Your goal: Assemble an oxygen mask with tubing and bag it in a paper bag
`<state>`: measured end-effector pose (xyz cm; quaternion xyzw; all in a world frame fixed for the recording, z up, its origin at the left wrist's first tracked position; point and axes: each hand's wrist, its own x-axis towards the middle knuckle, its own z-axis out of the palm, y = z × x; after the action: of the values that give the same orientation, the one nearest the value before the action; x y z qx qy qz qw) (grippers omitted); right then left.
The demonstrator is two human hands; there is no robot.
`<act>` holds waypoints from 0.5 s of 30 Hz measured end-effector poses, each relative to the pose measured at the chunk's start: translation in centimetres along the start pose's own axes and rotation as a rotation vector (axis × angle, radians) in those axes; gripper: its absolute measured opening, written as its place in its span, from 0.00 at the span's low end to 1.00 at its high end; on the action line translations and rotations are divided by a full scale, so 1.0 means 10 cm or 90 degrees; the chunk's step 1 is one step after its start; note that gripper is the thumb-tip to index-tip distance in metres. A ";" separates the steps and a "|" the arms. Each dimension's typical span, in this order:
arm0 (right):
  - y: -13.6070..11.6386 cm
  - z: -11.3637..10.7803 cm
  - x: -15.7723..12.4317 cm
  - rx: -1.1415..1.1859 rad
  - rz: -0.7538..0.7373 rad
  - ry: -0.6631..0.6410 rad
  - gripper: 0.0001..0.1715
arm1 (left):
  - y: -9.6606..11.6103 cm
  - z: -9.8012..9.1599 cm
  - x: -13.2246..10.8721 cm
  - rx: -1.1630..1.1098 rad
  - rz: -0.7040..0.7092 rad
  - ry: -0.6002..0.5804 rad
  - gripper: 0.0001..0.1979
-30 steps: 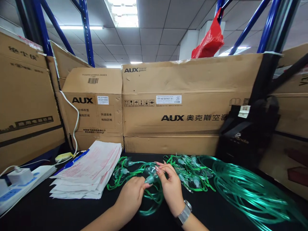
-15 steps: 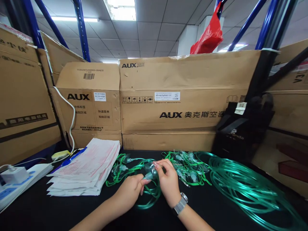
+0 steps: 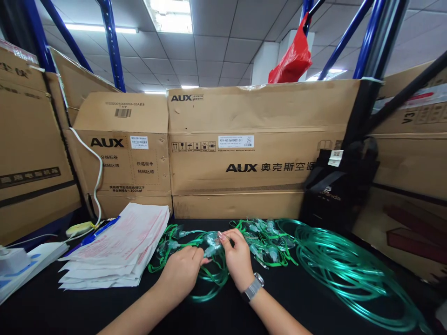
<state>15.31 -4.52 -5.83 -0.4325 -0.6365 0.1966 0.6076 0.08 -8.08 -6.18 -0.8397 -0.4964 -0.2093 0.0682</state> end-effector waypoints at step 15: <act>0.01 0.03 -0.03 0.010 0.037 0.017 0.24 | -0.04 0.02 0.01 -0.145 -0.037 -0.014 0.17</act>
<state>15.05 -4.64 -6.11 -0.4490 -0.6139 0.2135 0.6131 -0.16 -7.75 -6.36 -0.8295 -0.4944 -0.2570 -0.0393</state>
